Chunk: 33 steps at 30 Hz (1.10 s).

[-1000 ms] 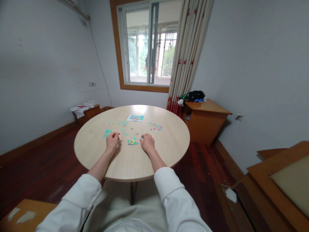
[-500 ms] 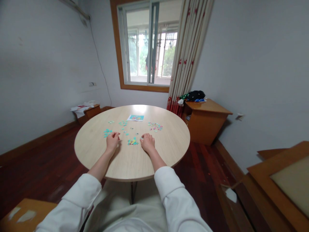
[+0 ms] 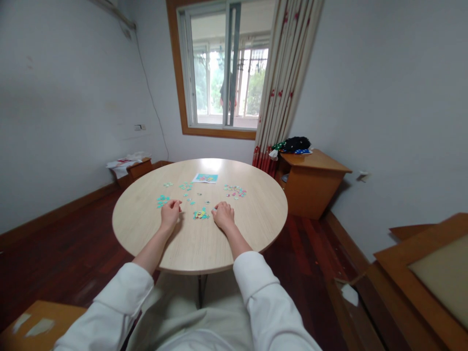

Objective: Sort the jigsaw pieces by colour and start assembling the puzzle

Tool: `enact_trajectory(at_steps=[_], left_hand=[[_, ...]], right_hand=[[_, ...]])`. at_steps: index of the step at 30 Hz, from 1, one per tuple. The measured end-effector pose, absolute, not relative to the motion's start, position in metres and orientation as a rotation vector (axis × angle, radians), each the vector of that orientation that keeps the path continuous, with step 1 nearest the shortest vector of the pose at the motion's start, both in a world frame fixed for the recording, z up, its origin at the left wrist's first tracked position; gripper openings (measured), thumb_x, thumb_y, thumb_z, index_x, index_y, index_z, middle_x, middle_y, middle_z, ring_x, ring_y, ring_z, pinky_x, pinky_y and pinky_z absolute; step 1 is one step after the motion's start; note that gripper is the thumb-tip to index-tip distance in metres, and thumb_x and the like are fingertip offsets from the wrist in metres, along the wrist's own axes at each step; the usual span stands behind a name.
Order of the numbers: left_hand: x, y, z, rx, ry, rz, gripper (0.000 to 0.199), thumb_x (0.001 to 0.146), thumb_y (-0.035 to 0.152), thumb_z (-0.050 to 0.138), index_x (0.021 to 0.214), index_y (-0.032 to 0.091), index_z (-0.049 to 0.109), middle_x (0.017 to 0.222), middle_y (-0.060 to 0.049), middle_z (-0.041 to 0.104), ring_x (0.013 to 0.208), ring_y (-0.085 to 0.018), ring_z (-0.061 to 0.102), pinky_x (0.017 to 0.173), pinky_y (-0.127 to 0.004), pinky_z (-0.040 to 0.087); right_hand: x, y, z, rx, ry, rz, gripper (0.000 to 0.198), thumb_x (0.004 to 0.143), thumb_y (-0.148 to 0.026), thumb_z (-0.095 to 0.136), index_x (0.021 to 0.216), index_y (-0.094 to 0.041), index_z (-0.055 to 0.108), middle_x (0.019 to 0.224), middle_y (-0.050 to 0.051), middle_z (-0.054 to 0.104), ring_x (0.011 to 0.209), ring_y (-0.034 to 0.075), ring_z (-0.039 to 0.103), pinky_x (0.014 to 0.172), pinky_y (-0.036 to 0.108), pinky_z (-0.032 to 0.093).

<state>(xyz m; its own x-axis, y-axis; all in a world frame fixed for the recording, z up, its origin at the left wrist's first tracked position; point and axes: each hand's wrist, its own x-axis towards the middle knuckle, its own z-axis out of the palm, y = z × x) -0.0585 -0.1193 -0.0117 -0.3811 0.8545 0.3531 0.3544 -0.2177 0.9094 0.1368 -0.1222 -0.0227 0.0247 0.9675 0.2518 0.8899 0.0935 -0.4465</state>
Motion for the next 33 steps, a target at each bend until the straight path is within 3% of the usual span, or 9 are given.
enact_trajectory(at_steps=[8, 14, 24, 33], left_hand=[[-0.057, -0.120, -0.010, 1.385, 1.614, 1.651, 0.017, 0.071, 0.024, 0.044, 0.066, 0.016, 0.058, 0.048, 0.003, 0.050, 0.051, -0.014, 0.050, 0.055, -0.025, 0.037], [-0.058, -0.120, -0.010, 1.392, 1.605, 1.655, 0.016, 0.071, 0.024, 0.045, 0.065, 0.016, 0.058, 0.048, 0.003, 0.050, 0.051, -0.014, 0.049, 0.056, -0.025, 0.037], [-0.058, -0.119, -0.010, 1.392, 1.603, 1.662, 0.016, 0.071, 0.023, 0.045, 0.065, 0.016, 0.058, 0.048, 0.003, 0.050, 0.051, -0.014, 0.050, 0.056, -0.025, 0.037], [-0.058, -0.120, -0.010, 1.384, 1.599, 1.663, 0.016, 0.071, 0.023, 0.044, 0.065, 0.017, 0.058, 0.048, 0.003, 0.049, 0.050, -0.014, 0.049, 0.055, -0.025, 0.036]], right_hand=[[0.139, -0.120, -0.027, -1.823, -1.820, 0.198, 0.028, 0.081, -0.031, 0.058, 0.104, -0.014, 0.058, 0.113, 0.012, 0.056, 0.107, 0.024, 0.048, 0.088, 0.033, 0.033], [0.140, -0.114, -0.030, -1.804, -1.823, 0.199, 0.019, 0.079, -0.031, 0.061, 0.090, -0.016, 0.062, 0.107, 0.011, 0.059, 0.102, 0.023, 0.049, 0.085, 0.032, 0.034], [0.140, -0.115, -0.032, -1.721, -1.776, 0.221, 0.018, 0.075, -0.027, 0.065, 0.088, -0.017, 0.060, 0.103, 0.009, 0.060, 0.098, 0.022, 0.052, 0.084, 0.034, 0.036], [0.142, -0.112, -0.035, -1.430, -1.704, 0.438, 0.009, 0.069, -0.014, 0.063, 0.076, -0.018, 0.058, 0.071, 0.000, 0.061, 0.067, 0.014, 0.055, 0.067, 0.026, 0.041]])
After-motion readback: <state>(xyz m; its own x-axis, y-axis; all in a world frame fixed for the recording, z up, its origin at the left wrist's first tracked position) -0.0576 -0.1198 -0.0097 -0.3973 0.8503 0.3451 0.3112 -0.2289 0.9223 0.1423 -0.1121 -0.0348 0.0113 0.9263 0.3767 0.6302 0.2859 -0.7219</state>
